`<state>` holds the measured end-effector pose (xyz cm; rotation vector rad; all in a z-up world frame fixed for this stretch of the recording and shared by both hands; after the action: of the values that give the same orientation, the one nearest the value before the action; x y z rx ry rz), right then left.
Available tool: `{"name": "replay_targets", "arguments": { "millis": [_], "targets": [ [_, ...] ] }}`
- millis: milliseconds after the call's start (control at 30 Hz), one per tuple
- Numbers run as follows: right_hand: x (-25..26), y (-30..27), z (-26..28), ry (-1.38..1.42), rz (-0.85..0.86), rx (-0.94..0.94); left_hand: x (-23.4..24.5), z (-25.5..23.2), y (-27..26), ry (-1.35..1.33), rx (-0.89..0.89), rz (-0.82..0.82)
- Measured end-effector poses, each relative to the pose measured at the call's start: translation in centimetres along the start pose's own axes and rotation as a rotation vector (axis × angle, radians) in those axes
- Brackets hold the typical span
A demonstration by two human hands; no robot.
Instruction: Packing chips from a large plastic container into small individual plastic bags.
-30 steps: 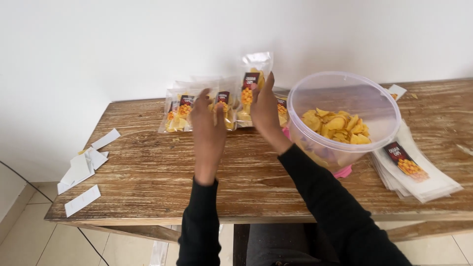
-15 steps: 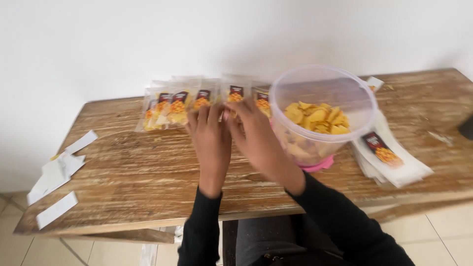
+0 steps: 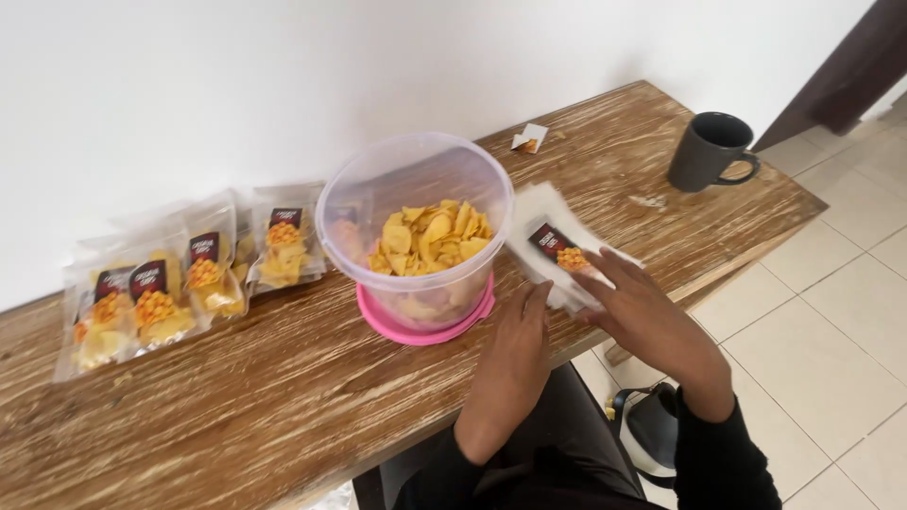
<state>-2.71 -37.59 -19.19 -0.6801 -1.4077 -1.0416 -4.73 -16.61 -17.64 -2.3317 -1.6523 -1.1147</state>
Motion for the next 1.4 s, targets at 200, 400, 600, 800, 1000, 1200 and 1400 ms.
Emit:
{"name": "replay_targets", "arguments": {
  "millis": [200,400,600,800,1000,1200,1400],
  "targets": [
    [1.3,0.4,-0.9,0.274,0.115,-0.114,-3.4,2.5,1.5,0.093,-0.018,0.024],
    [0.8,1.6,1.3,-0.064,0.079,-0.099,-2.4,1.1,1.9,-0.03,0.032,-0.01],
    [0.4,2.0,-0.3,0.149,0.013,-0.286,-1.9,0.2,1.6,-0.287,0.105,-0.082],
    [0.9,3.0,-2.5,0.544,-0.101,-0.621,-2.3,0.6,2.3,-0.751,0.358,-0.141],
    [6.6,-1.7,5.0,0.371,-0.444,-0.101,-1.0,-0.8,3.8,-1.405,0.451,-0.019],
    [8.6,-2.5,7.5,0.549,-0.04,0.283,-2.0,1.8,3.3,-0.829,0.302,-0.1],
    [10.4,-3.0,5.4,0.292,-0.377,-0.048,1.8,-3.1,1.7,-0.291,-0.015,0.142]
  ]
}}
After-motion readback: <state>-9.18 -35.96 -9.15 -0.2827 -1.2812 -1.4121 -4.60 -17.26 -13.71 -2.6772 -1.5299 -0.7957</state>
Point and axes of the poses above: each hand's wrist, its own y-axis towards the middle knuckle, its own x-axis out of the back of the hand, z = x × y, the point moved 2 cm from there along y, towards the middle knuckle, and after that the axes turned 2 degrees about -y, right-handed, at the moved point
